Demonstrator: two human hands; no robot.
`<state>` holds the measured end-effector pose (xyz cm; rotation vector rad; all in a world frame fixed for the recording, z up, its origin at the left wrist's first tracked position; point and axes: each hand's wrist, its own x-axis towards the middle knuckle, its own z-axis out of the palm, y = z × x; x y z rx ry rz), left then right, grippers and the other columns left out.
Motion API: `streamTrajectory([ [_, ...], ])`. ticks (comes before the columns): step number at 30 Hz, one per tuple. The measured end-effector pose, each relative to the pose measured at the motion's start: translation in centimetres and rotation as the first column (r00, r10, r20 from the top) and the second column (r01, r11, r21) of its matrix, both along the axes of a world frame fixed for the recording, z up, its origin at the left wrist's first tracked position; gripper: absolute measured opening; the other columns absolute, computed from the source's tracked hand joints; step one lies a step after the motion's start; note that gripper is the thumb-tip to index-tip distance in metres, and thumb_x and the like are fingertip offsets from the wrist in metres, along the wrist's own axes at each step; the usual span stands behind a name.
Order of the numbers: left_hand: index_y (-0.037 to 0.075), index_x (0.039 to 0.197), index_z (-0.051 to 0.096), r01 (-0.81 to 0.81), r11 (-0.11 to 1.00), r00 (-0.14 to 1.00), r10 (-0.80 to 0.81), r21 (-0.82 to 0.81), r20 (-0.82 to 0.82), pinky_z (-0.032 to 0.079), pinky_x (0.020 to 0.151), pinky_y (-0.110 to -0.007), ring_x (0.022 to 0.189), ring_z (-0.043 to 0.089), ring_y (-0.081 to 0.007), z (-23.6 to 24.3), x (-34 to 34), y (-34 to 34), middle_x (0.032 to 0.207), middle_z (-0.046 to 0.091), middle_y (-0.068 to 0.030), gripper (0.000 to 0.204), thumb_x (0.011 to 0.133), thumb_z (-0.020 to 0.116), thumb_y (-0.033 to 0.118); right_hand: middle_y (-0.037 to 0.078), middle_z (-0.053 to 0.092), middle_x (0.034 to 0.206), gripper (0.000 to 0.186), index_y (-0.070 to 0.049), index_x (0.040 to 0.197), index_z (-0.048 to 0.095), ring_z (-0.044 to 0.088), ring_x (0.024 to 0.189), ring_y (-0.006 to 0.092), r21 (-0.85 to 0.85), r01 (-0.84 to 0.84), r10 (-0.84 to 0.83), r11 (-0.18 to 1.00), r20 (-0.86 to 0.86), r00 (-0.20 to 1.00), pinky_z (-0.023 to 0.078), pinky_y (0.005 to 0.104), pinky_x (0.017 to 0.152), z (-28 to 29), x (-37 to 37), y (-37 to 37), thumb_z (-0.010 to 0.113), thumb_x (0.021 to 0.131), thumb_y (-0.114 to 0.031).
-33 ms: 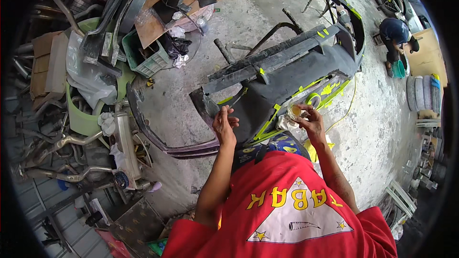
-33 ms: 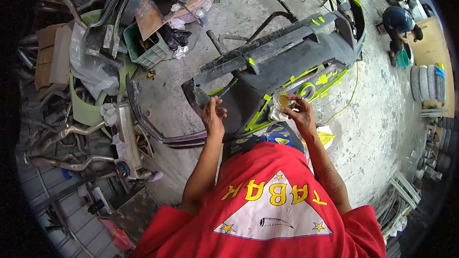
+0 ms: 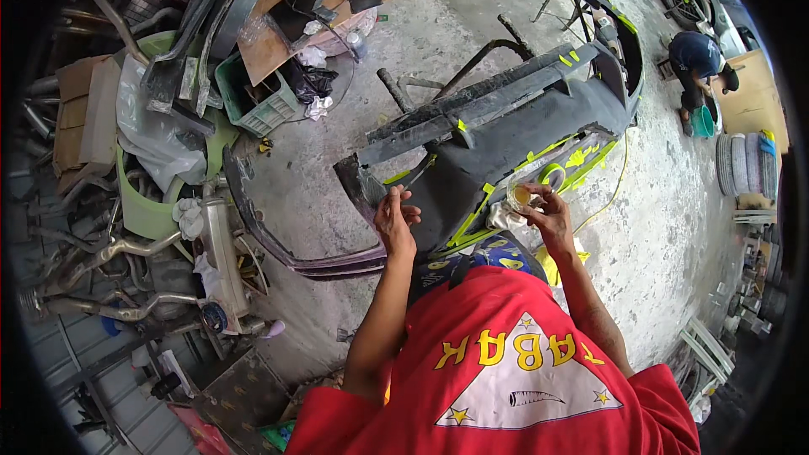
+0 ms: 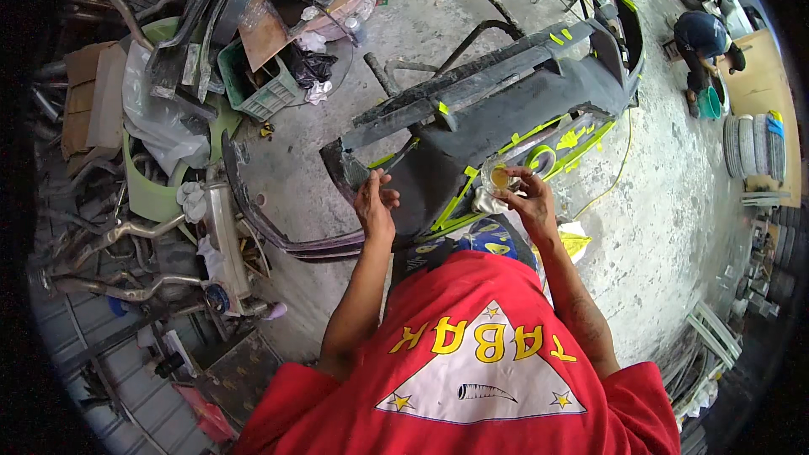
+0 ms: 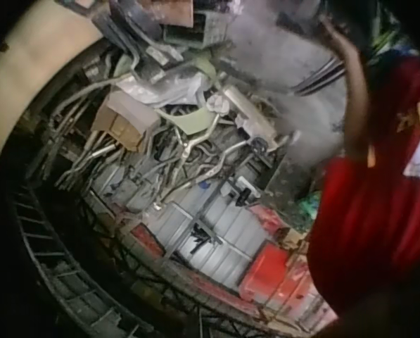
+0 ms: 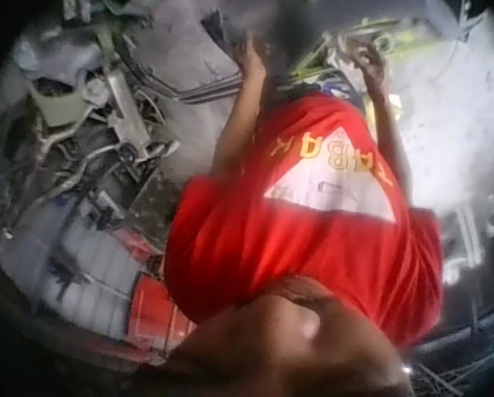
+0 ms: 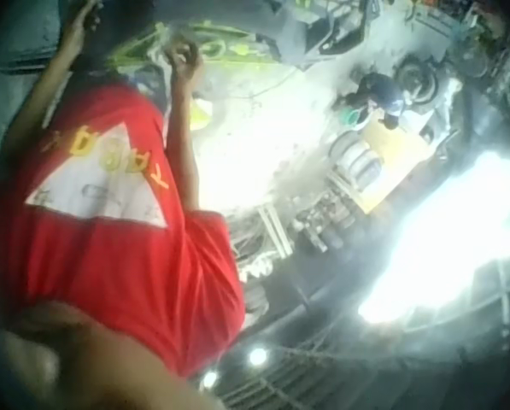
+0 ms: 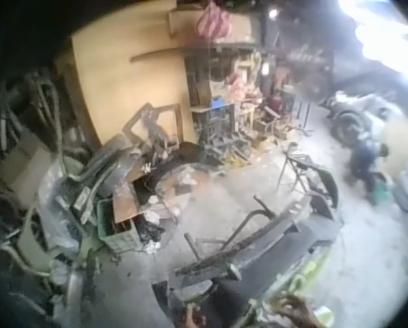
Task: Apply adhesive or repair compound to a car bumper or body part using a brush.
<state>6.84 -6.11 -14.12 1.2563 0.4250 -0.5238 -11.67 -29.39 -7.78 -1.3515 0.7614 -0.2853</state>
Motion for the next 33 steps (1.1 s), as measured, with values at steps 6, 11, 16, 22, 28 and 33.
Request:
streamTrajectory([
  [6,0.007,0.112,0.065,-0.031,0.999,0.998,0.032,-0.024,0.045,0.046,0.046,-0.023,0.057,0.063,-0.0121,-0.1,0.7,0.2,0.095,0.069,-0.0049,0.034,0.096,0.064,0.038,0.002,0.069,0.096,0.039,-0.005,0.115,0.061,0.058,0.074,0.0070,-0.039,-0.010,0.009,0.999,-0.031,0.999,0.046,0.0218,0.060,0.2,-0.1,0.2,0.080,0.080,-0.007],
  [11,0.006,0.112,0.065,-0.049,0.998,0.998,0.050,-0.044,0.036,0.045,0.046,-0.023,0.056,0.063,-0.0121,0.8,1.2,0.5,0.093,0.068,-0.0054,0.034,0.096,0.065,0.036,0.003,0.069,0.101,0.039,-0.005,0.114,0.062,0.058,0.076,0.0070,-0.031,0.011,-0.011,0.999,-0.004,1.000,0.046,0.0221,0.060,0.0,-0.5,0.4,0.081,0.080,-0.009],
  [16,0.005,0.110,0.066,-0.040,0.998,0.997,0.044,-0.056,0.057,0.045,0.045,-0.023,0.055,0.062,-0.0117,1.7,1.6,1.1,0.091,0.068,-0.0064,0.033,0.096,0.066,0.035,0.003,0.069,0.106,0.038,-0.005,0.115,0.062,0.059,0.078,0.0070,-0.066,0.004,-0.005,0.998,-0.018,1.000,0.047,0.0223,0.060,0.2,-0.8,0.8,0.079,0.081,-0.008],
  [22,0.004,0.108,0.066,-0.006,0.998,0.999,0.010,-0.070,0.051,0.045,0.045,-0.023,0.055,0.062,-0.0109,2.4,2.4,2.6,0.089,0.068,-0.0062,0.031,0.095,0.067,0.032,0.002,0.069,0.105,0.037,-0.005,0.115,0.062,0.059,0.078,0.0067,-0.035,0.027,-0.028,0.999,-0.026,0.999,0.046,0.0222,0.060,0.1,-1.1,3.6,0.077,0.082,-0.006],
  [28,0.005,0.106,0.067,0.020,0.996,0.993,-0.009,-0.087,0.119,0.043,0.049,-0.024,0.058,0.059,-0.0096,3.9,3.4,4.1,0.086,0.067,-0.0040,0.030,0.094,0.069,0.033,0.003,0.069,0.109,0.037,-0.005,0.115,0.063,0.060,0.084,0.0074,0.031,0.007,-0.005,1.000,-0.045,0.999,0.047,0.0220,0.065,0.7,-2.0,5.2,0.078,0.082,-0.005],
  [33,0.004,0.106,0.069,-0.025,0.998,0.989,0.033,-0.058,0.141,0.042,0.049,-0.022,0.055,0.058,-0.0085,5.5,2.1,4.8,0.087,0.069,-0.0048,0.033,0.094,0.069,0.035,0.003,0.069,0.107,0.039,-0.005,0.116,0.062,0.060,0.083,0.0079,0.002,-0.004,0.004,1.000,-0.002,1.000,0.047,0.0228,0.063,1.4,-2.9,4.7,0.080,0.080,-0.007],
])
